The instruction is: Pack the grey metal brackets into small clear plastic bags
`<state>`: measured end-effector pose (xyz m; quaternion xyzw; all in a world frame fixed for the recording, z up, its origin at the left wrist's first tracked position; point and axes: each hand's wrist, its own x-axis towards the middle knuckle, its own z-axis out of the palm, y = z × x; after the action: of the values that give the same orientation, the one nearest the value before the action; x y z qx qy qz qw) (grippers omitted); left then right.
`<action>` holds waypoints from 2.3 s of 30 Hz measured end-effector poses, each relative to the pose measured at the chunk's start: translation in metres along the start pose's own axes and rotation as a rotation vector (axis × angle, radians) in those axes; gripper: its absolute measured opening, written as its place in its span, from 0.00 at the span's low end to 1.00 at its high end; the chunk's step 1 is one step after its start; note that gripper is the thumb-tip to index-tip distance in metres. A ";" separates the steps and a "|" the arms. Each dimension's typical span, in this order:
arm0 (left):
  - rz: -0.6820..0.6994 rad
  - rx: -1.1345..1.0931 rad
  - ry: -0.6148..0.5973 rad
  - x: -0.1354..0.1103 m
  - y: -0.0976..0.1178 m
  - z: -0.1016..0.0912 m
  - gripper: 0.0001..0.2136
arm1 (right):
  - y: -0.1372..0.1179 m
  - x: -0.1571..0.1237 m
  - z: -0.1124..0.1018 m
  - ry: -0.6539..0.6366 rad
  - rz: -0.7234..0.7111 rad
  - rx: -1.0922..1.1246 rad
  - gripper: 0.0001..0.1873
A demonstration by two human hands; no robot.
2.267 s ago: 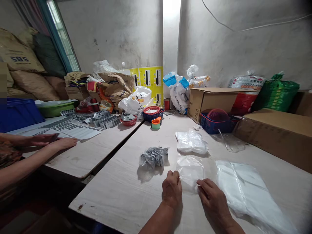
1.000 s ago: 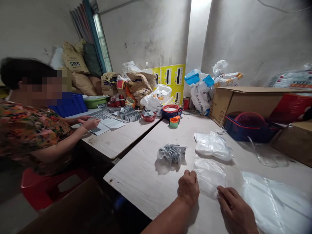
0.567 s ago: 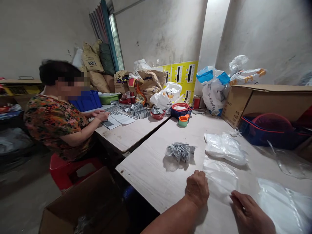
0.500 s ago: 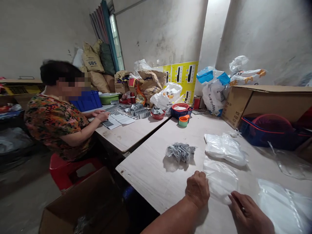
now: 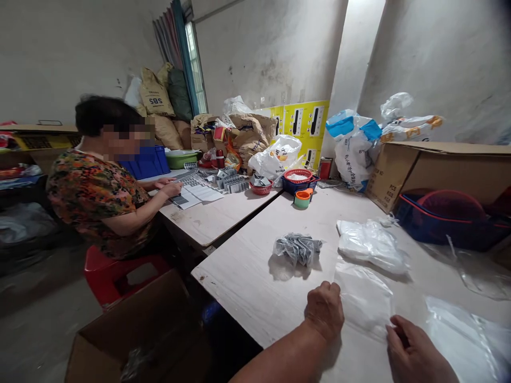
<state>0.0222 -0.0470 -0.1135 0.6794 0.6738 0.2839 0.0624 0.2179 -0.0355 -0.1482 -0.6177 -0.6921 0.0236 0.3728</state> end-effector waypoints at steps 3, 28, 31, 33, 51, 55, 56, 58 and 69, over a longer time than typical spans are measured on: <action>0.005 -0.018 0.024 -0.002 0.002 -0.004 0.05 | -0.002 0.000 -0.001 -0.042 0.000 -0.010 0.11; 0.019 0.002 0.130 0.011 0.007 -0.008 0.06 | -0.030 0.010 -0.013 0.058 -0.241 -0.083 0.12; 0.018 0.016 0.124 0.011 0.007 -0.009 0.07 | -0.031 0.010 -0.016 0.053 -0.252 -0.097 0.12; 0.003 0.036 0.117 0.012 0.007 -0.010 0.07 | -0.031 0.010 -0.017 0.056 -0.270 -0.106 0.12; 0.009 -0.090 0.241 0.013 0.000 -0.002 0.07 | -0.030 0.011 -0.013 -0.027 -0.356 0.002 0.18; 0.051 -0.092 0.289 0.012 -0.001 -0.002 0.07 | -0.030 0.012 -0.012 -0.026 -0.361 0.032 0.16; 0.053 -0.085 0.288 0.012 -0.001 -0.002 0.07 | -0.029 0.012 -0.011 -0.021 -0.360 0.035 0.15; 0.052 -0.064 0.271 0.012 -0.001 -0.002 0.07 | -0.029 0.013 -0.010 -0.004 -0.352 0.029 0.15; 0.034 -0.057 0.222 0.015 -0.004 0.000 0.07 | -0.038 0.015 -0.018 0.136 -0.396 -0.110 0.09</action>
<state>0.0172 -0.0322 -0.1105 0.6532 0.6564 0.3775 0.0021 0.1959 -0.0388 -0.1091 -0.4892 -0.7734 -0.1297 0.3817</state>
